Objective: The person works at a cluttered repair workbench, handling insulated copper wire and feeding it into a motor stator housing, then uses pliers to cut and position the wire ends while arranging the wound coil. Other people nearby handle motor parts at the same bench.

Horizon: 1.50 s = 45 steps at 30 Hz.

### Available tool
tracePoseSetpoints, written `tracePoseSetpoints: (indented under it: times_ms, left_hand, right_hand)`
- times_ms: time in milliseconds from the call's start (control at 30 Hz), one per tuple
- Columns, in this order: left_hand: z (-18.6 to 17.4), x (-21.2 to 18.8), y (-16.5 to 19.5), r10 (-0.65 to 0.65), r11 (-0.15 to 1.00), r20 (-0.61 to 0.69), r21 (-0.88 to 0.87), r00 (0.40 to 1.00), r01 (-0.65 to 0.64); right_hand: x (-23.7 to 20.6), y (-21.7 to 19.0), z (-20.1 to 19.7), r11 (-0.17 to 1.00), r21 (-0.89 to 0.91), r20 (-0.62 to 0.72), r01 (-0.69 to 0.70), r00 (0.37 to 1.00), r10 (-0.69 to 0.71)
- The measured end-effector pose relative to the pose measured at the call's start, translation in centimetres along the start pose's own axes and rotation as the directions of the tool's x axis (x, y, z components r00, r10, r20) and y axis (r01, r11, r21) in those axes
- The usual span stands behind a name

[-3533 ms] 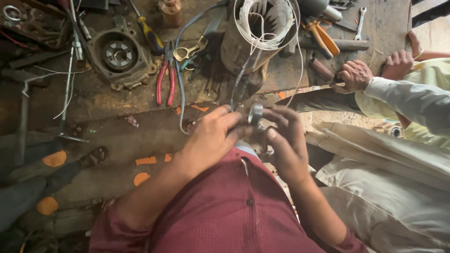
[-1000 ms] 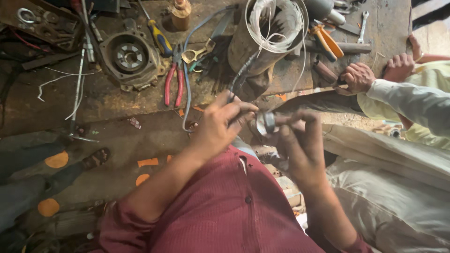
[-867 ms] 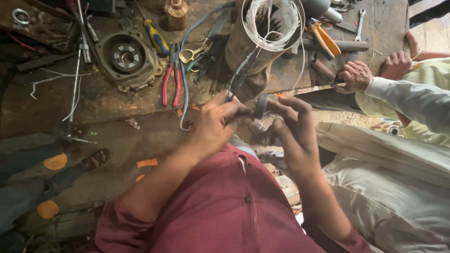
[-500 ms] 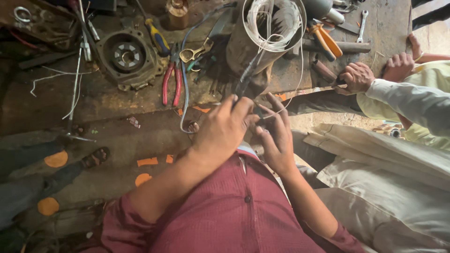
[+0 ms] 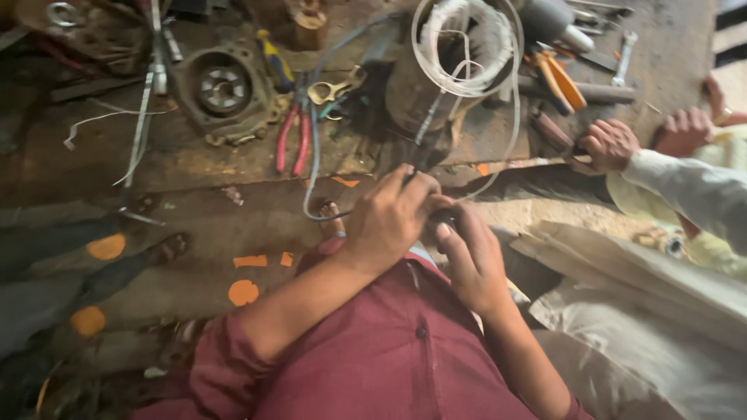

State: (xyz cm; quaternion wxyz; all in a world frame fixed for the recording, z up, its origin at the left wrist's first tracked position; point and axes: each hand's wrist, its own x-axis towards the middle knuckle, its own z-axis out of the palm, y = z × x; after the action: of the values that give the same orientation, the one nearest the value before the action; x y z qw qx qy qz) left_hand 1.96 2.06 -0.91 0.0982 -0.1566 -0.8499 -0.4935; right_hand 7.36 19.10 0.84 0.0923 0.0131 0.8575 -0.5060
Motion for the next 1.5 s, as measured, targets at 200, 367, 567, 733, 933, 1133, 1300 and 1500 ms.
tracePoseSetpoints:
  times_ms: [200, 367, 567, 733, 933, 1133, 1300, 1500]
  left_hand:
    - [2.1, -0.5, -0.8, -0.192, 0.977, 0.042, -0.089, 0.981, 0.195]
    - [3.2, 1.4, -1.8, -0.368, 0.921, 0.055, -0.116, 0.928, 0.372]
    - [1.5, 0.9, 1.7, -0.055, 0.988, 0.083, -0.138, 0.995, 0.066]
    - [1.9, 1.1, 3.3, -0.166, 0.983, -0.058, -0.095, 0.984, 0.16]
    - [1.4, -0.1, 3.6, -0.015, 0.997, -0.113, -0.078, 0.993, 0.007]
    - [-0.3, -1.5, 2.3, -0.129, 0.992, -0.003, -0.012, 0.992, 0.129]
    - [-6.0, -3.7, -1.9, -0.07, 0.997, -0.264, -0.031, 0.962, 0.064]
    - [-14.5, 0.8, -11.0, -0.391, 0.899, -0.42, 0.015, 0.819, 0.437]
  right_hand:
    - [1.5, 2.5, -1.5, 0.987, -0.049, 0.014, 0.154, 0.988, -0.153]
    - [0.0, 3.5, -7.4, 0.981, 0.178, 0.823, 0.071, 0.535, -0.188]
    - [9.6, 8.1, -10.6, 0.875, -0.452, 0.003, 0.174, 0.981, -0.194]
    - [12.9, 12.0, -8.9, 0.785, -0.549, 0.001, 0.286, 0.94, -0.341]
    - [13.8, 12.6, -6.7, 0.693, -0.633, -0.011, 0.344, 0.891, -0.453]
    - [12.1, 11.3, -7.7, 0.775, -0.491, -0.183, 0.398, 0.823, -0.538]
    - [10.2, 4.9, -8.6, 0.852, -0.109, -0.333, 0.512, 0.788, -0.517]
    - [7.4, -5.0, -4.4, 0.621, -0.468, -0.124, 0.629, 0.648, -0.751]
